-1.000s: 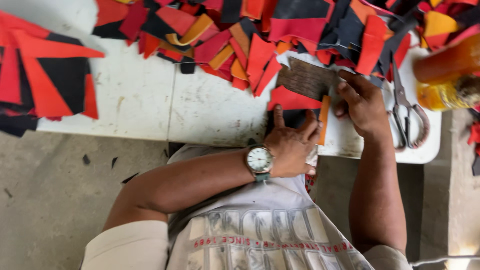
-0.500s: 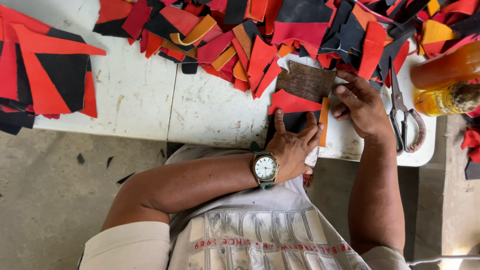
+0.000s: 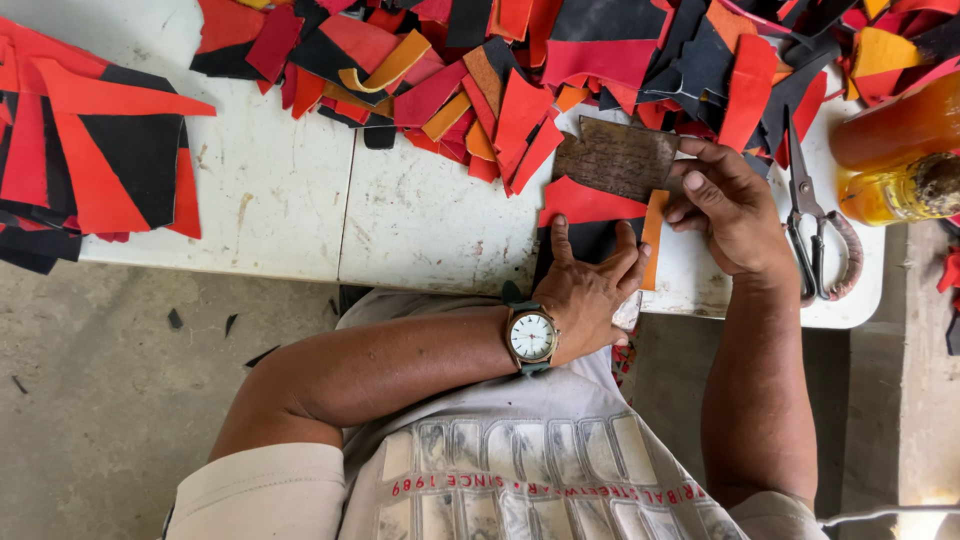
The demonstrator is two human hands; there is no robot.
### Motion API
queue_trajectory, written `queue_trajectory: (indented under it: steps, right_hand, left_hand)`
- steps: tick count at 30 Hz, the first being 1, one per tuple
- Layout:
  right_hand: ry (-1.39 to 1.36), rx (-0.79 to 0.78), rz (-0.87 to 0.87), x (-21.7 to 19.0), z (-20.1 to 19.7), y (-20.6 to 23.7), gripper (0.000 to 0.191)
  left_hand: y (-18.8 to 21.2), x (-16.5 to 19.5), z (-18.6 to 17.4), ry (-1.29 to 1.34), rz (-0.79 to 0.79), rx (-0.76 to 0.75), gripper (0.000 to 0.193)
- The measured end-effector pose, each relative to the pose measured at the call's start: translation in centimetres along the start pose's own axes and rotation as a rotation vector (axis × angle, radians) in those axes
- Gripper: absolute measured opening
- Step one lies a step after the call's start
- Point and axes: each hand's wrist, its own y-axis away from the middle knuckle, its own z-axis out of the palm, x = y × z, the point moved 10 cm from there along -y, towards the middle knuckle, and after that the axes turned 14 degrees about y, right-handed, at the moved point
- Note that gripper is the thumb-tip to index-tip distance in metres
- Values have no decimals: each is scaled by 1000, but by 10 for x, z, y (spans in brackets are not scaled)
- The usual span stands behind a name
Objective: The person assembles small craft parts by hand. They pick up red, black, and orange pieces from a table, align them, and press them together to form layered units. The person repeatedly handles individual pieces, aligns edges, and places the assembled units back on the table.
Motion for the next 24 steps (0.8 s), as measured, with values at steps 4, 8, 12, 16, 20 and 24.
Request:
queue_trajectory:
  steps: [4,8,12,16,20,24]
  right_hand:
    - [153,67,25,7,-6,-2,43]
    - [137,54,0,13,-11,-5,45]
    - [85,50,66,22,-15,-6,45]
    - [48,32,66,16,-11,-7,47]
    - [35,3,46,9,-9,-3,53]
    - [7,3,62,11,-12,-1,57]
  left_hand:
    - [3,-2,2,98,2,-91,104]
    - [-30,-11,-6,127,185,-189,75]
    - [-72,-28,-20,104,458,-267,49]
    - [-69,-41,-31,188,531,-236,66]
    - [-58,-48,-25,118,323,-249,38]
    - [-32,-21,-20,-142,420,-198,61]
